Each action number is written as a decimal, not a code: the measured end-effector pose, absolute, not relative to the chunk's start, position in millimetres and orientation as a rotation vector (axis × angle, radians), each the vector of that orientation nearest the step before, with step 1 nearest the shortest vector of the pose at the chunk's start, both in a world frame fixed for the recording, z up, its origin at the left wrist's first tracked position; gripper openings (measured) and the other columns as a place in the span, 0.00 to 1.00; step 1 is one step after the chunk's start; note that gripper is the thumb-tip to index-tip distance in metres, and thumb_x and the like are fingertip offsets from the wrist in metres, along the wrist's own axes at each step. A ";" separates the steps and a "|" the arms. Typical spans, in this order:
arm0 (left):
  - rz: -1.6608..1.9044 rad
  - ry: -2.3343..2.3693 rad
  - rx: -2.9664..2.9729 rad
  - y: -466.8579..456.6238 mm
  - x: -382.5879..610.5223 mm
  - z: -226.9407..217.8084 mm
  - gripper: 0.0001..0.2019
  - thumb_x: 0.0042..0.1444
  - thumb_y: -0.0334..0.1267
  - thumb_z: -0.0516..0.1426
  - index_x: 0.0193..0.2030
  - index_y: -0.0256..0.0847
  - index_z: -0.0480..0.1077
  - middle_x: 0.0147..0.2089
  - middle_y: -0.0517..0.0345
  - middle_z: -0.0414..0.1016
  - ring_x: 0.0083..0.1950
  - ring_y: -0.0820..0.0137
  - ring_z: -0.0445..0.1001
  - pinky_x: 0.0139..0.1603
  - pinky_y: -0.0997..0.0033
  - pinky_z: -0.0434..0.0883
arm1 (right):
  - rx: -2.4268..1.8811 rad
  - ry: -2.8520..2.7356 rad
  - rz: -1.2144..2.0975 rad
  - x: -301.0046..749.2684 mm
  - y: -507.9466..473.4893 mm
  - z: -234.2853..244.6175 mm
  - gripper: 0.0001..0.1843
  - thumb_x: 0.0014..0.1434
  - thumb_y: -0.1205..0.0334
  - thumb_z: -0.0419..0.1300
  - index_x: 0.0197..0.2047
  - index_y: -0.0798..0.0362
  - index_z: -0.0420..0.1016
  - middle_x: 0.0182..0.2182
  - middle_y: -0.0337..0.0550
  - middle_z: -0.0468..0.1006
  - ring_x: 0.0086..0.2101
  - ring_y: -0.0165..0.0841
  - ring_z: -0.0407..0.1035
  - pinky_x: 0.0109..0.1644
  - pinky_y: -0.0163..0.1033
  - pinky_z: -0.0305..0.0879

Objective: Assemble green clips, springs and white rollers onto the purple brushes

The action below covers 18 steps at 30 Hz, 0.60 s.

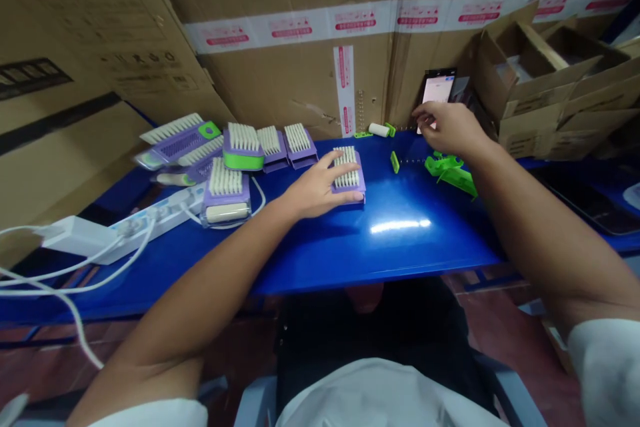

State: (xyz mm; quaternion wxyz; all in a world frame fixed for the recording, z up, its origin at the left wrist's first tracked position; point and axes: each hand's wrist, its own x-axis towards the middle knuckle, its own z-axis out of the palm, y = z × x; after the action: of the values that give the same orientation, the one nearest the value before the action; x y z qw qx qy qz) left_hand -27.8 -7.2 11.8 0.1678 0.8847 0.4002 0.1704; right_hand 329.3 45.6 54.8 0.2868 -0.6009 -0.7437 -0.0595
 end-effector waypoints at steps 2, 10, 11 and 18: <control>0.522 1.142 2.496 -5.5 -29.3 13.5 0.43 0.62 0.77 0.65 0.71 0.45 0.78 0.88 0.36 0.60 0.88 0.35 0.63 0.89 0.30 0.61 | -1.727 -2.080 -0.147 338.4 40.8 55.4 0.23 0.65 0.66 0.62 0.59 0.56 0.90 0.48 0.61 0.92 0.50 0.58 0.84 0.56 0.58 0.75; 0.534 0.980 2.667 8.5 -57.5 31.9 0.18 0.59 0.49 0.64 0.52 0.44 0.73 0.77 0.39 0.76 0.80 0.42 0.74 0.83 0.37 0.71 | -2.129 -2.259 0.169 350.4 10.4 99.3 0.04 0.58 0.66 0.73 0.37 0.48 0.85 0.30 0.46 0.83 0.31 0.44 0.76 0.44 0.51 0.70; 0.532 1.032 2.669 9.4 -61.5 34.9 0.25 0.58 0.49 0.65 0.60 0.43 0.73 0.79 0.38 0.75 0.81 0.42 0.73 0.84 0.38 0.70 | -2.236 -2.272 0.228 350.0 3.8 104.4 0.04 0.59 0.65 0.74 0.35 0.49 0.83 0.28 0.46 0.81 0.29 0.40 0.73 0.41 0.49 0.68; 0.201 1.520 2.485 7.3 -62.2 40.9 0.54 0.55 0.63 0.72 0.83 0.41 0.66 0.83 0.37 0.71 0.82 0.33 0.73 0.83 0.36 0.72 | -2.435 -2.360 0.715 330.8 -18.4 103.8 0.11 0.62 0.71 0.69 0.31 0.51 0.75 0.27 0.43 0.80 0.29 0.37 0.77 0.35 0.43 0.70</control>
State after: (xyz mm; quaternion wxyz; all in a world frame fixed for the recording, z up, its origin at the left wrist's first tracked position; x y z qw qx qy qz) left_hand -62.2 7.3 40.9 0.1106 0.8457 0.5175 0.0684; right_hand 330.8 -18.4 103.8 -0.1614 -0.6934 -0.6721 0.2036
